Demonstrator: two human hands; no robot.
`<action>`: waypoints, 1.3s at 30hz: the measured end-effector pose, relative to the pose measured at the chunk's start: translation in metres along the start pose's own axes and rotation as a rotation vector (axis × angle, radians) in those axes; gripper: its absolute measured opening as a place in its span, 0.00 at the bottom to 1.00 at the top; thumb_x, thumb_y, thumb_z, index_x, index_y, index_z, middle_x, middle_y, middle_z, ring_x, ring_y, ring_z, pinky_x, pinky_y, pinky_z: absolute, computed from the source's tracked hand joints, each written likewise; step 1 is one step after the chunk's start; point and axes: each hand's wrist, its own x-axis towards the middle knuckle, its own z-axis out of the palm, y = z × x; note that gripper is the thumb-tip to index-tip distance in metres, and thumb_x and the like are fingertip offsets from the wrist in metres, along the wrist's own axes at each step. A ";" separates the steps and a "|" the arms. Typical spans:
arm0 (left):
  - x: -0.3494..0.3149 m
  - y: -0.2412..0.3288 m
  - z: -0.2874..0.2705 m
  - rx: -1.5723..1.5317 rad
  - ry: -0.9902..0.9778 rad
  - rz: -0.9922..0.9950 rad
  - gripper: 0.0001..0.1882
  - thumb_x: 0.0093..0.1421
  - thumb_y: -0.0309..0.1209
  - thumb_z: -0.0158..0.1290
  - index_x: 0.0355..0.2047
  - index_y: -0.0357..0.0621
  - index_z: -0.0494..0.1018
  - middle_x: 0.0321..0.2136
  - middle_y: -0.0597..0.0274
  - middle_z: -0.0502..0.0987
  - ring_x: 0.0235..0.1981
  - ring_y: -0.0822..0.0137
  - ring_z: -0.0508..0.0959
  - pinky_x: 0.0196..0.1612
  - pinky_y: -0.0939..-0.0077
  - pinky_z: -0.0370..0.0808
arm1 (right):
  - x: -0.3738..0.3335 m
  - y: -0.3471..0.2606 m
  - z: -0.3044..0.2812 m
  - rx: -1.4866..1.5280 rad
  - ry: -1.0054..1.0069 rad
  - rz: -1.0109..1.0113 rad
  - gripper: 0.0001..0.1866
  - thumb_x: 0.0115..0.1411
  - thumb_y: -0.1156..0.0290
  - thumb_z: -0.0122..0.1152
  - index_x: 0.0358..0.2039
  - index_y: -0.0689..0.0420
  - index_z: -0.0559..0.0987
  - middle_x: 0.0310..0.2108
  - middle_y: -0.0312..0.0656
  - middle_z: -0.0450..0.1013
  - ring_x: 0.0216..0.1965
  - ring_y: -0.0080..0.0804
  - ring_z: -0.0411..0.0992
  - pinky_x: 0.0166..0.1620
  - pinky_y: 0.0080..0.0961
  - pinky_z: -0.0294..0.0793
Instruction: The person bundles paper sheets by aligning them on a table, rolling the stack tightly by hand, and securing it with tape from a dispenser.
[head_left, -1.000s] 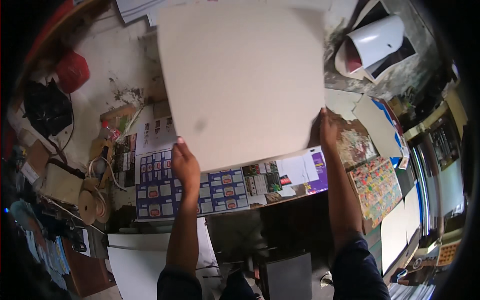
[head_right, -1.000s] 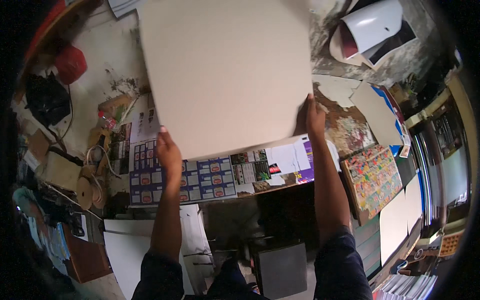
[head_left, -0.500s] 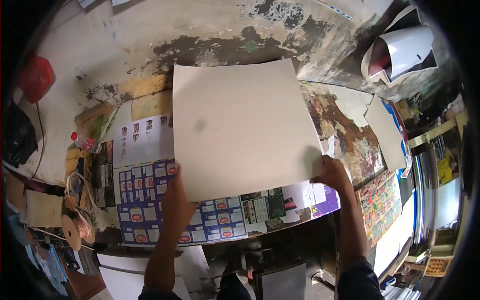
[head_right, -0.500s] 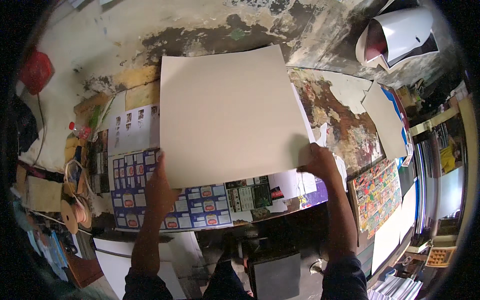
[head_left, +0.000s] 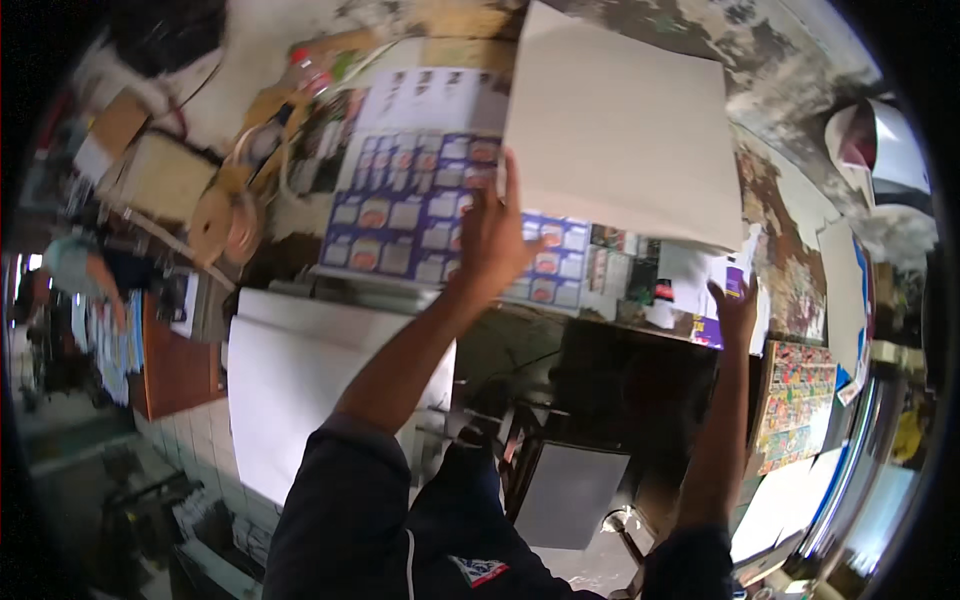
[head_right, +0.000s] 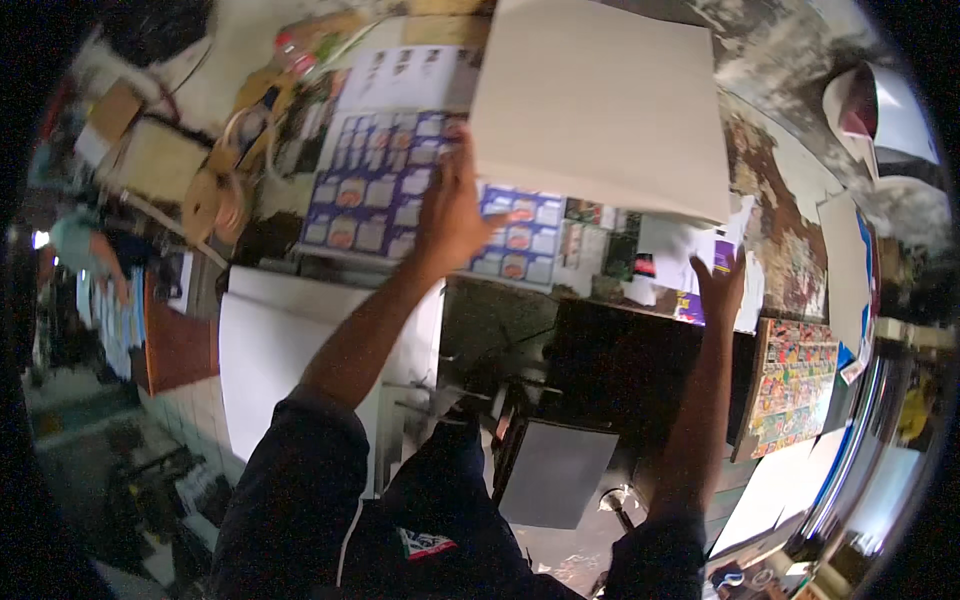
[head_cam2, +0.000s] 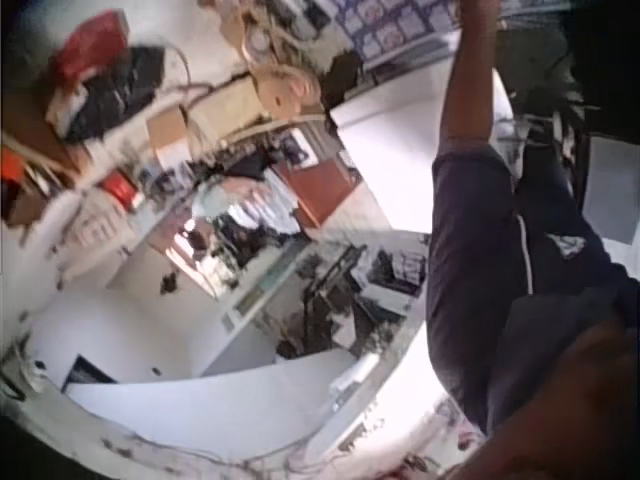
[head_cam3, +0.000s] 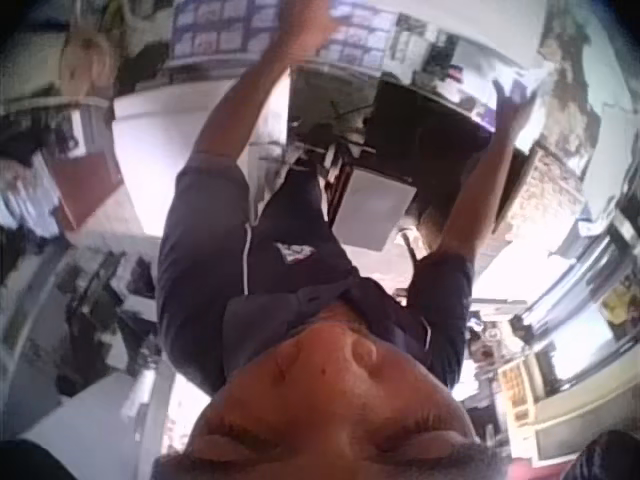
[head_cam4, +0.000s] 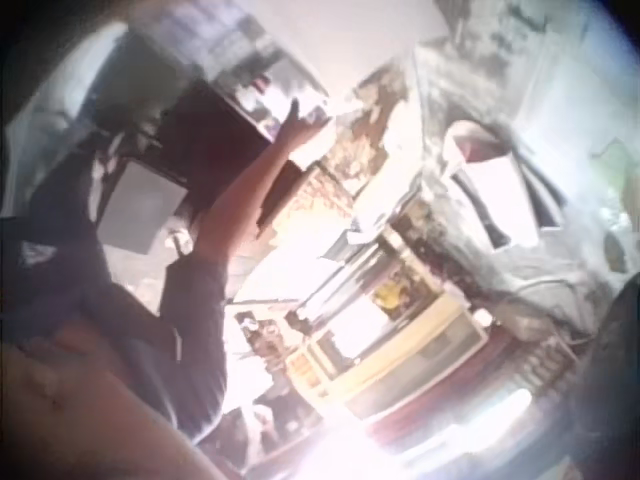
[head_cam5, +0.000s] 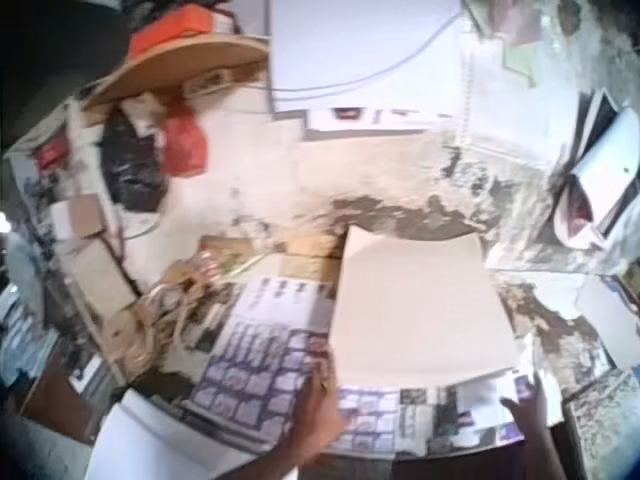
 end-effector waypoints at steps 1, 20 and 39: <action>-0.040 -0.008 -0.003 -0.110 0.002 0.083 0.62 0.49 0.40 0.69 0.71 0.36 0.36 0.60 0.27 0.60 0.59 0.33 0.64 0.61 0.50 0.65 | -0.036 0.003 0.000 0.009 0.090 -0.102 0.35 0.49 0.65 0.75 0.55 0.65 0.70 0.47 0.52 0.75 0.46 0.41 0.75 0.50 0.34 0.75; -0.698 -0.352 -0.211 0.404 0.186 -0.280 0.50 0.43 0.38 0.69 0.63 0.33 0.58 0.61 0.36 0.61 0.63 0.40 0.60 0.64 0.48 0.59 | -0.734 -0.101 0.067 0.729 -1.025 0.465 0.34 0.62 0.50 0.62 0.59 0.62 0.69 0.46 0.45 0.76 0.42 0.34 0.76 0.44 0.30 0.76; -0.541 -0.343 -0.305 0.143 -0.097 0.560 0.15 0.55 0.44 0.58 0.38 0.50 0.79 0.33 0.63 0.82 0.30 0.63 0.78 0.43 0.64 0.67 | -0.727 -0.381 -0.016 -0.428 -0.279 -0.538 0.29 0.55 0.50 0.66 0.54 0.49 0.74 0.65 0.42 0.60 0.71 0.46 0.46 0.68 0.64 0.32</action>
